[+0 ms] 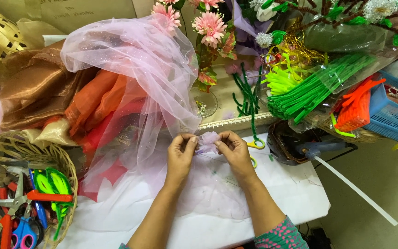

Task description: The person folds a small piece of light pink tulle fabric into a flower shape, secures it with a thin wire, and trims the wire with scissors. The person then adjusts the petals to refine the shape.

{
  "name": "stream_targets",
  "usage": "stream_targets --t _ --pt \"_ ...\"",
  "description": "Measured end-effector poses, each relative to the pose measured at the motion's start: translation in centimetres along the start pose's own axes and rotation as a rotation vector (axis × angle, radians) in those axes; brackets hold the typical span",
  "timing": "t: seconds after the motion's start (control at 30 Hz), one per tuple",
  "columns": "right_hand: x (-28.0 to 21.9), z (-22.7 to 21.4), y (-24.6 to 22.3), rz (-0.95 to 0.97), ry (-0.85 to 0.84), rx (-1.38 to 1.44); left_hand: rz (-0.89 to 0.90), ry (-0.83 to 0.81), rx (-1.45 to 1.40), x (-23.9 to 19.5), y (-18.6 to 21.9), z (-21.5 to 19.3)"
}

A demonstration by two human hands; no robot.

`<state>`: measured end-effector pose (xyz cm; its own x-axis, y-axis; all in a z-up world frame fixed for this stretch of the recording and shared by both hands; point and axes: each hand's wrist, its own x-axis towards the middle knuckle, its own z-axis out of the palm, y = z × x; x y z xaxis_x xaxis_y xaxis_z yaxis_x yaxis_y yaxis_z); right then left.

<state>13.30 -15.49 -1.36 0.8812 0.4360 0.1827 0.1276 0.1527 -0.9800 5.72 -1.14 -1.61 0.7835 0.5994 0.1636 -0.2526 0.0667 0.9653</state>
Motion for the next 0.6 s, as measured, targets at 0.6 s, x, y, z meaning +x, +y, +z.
stream_targets --t 0.6 --pt "-0.2 0.1 -1.5 -0.065 -0.031 0.067 -0.075 -0.076 -0.192 -0.3 0.2 0.7"
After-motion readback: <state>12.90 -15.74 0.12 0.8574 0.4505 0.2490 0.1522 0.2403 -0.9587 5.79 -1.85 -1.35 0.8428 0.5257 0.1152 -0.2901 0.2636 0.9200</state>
